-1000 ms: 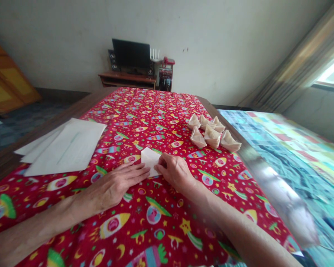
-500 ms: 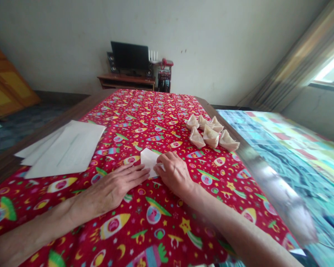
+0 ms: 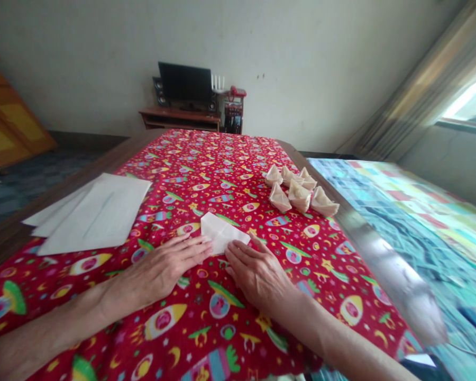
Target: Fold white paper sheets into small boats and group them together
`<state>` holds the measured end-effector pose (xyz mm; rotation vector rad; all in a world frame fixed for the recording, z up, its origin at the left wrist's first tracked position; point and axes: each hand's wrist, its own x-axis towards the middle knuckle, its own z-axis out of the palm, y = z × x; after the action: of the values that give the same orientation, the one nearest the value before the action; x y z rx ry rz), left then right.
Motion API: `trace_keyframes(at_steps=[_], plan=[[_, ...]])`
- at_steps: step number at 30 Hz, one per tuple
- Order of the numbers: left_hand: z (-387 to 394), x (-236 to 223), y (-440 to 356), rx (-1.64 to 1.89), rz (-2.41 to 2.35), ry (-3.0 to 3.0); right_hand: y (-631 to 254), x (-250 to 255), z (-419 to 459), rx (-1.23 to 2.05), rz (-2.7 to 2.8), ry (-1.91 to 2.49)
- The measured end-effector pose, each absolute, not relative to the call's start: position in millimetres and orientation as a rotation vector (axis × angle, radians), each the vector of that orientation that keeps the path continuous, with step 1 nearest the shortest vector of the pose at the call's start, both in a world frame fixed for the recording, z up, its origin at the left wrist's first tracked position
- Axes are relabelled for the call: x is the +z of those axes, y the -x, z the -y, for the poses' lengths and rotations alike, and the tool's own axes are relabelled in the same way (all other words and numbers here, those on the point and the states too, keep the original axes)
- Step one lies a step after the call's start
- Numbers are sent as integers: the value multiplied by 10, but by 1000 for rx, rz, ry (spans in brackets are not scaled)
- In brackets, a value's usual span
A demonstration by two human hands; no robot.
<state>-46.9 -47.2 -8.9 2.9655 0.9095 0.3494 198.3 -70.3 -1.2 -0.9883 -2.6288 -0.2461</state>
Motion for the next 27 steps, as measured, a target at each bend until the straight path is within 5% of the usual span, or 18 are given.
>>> trace_keyframes(at_steps=[21, 27], plan=[[285, 55, 257, 352, -864, -2985, -2036, -1, 662, -216, 2459, 1039], [-56, 42, 229, 522, -758, -2726, -2102, -65, 397, -408, 2337, 1439]])
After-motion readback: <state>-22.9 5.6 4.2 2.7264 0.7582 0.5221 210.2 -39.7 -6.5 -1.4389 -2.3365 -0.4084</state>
